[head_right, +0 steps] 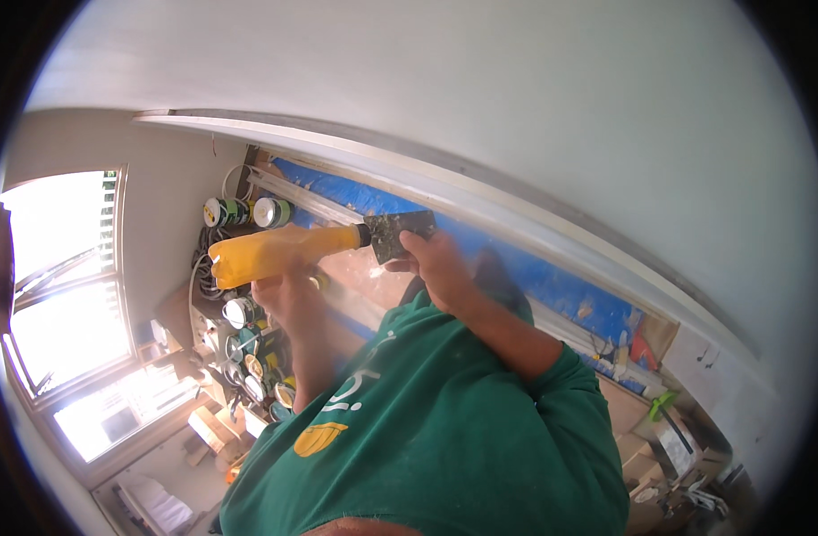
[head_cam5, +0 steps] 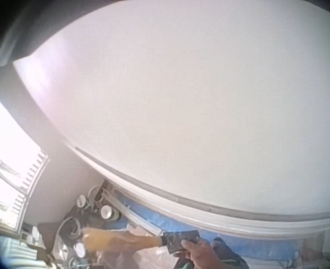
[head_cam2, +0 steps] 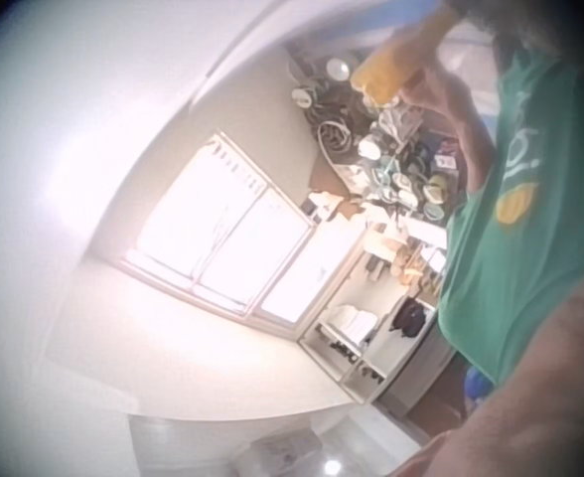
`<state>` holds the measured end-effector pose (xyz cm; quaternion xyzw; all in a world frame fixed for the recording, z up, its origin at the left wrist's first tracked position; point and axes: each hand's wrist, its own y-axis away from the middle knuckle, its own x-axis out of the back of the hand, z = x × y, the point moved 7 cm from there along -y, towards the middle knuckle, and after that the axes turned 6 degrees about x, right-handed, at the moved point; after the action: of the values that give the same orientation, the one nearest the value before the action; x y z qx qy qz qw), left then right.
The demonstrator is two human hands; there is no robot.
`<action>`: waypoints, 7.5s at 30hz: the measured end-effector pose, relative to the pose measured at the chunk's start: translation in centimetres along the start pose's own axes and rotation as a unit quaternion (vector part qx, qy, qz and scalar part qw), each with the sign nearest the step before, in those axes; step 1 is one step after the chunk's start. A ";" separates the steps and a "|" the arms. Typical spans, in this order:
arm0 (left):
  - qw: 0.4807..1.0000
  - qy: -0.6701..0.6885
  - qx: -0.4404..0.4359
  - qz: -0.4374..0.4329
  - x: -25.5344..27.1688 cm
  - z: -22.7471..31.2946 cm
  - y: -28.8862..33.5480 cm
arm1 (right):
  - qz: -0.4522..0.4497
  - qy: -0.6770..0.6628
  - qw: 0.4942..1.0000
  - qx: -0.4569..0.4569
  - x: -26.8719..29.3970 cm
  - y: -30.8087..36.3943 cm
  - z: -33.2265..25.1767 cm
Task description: The person applies a bead of yellow sealant along the ceiling-wall junction using a caulking gun and a metal scraper. They repeatedly squeeze the gun to dispense the material and use the scraper to smooth the bead and clean the edge. The task is performed in a room with visible construction materials and a window.
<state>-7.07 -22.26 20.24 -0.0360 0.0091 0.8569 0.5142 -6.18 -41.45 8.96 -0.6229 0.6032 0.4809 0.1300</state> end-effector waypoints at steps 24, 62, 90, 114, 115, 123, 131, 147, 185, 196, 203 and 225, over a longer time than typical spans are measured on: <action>0.999 0.047 -0.009 -0.014 -1.0 -0.4 -0.4 | 0.005 0.006 1.000 0.020 0.0 0.7 -1.6; 0.998 0.069 -0.007 0.011 -1.2 -1.2 0.8 | -0.054 0.007 0.998 0.017 0.9 0.8 -1.0; 0.994 0.109 0.011 0.008 -1.9 -1.5 0.5 | -0.042 -0.012 0.999 0.003 1.0 0.4 -1.4; 0.988 -0.139 0.061 0.031 1.0 -8.2 1.8 | -0.041 0.129 0.988 0.078 0.3 0.4 -1.9; 0.979 -0.195 0.048 0.023 0.8 -8.4 1.9 | -0.039 0.172 0.978 0.110 0.3 0.5 -2.2; 0.988 -0.039 0.137 0.064 1.4 -12.3 3.0 | -0.094 0.492 0.809 0.307 -1.9 1.6 -5.3; 0.933 0.199 0.293 0.068 2.2 -16.4 2.6 | -0.214 0.297 0.930 0.030 -3.4 2.1 -1.9; 0.802 0.383 0.449 0.090 5.3 -24.3 -2.7 | 0.053 0.622 0.692 0.361 -7.1 -5.4 -11.2; 0.792 0.515 0.319 -0.070 -4.7 0.6 -13.8 | 0.114 0.503 0.819 0.253 -6.0 -3.4 -9.7; 0.813 0.364 0.455 -0.014 3.4 -13.9 -7.7 | 0.052 0.662 0.608 0.435 -4.4 -2.7 -5.3; 0.803 0.357 0.477 0.020 6.1 -19.8 -4.7 | -0.007 0.737 0.489 0.466 -6.8 -2.5 -4.8; 0.704 0.466 0.531 0.079 5.8 -23.0 -4.1 | -0.131 0.781 0.360 0.494 -11.1 -1.9 -6.3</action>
<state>-4.97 -16.40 -3.07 -0.1506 0.7033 0.6221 0.3092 0.38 -38.72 19.74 -0.6145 0.4741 -0.6283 -0.0535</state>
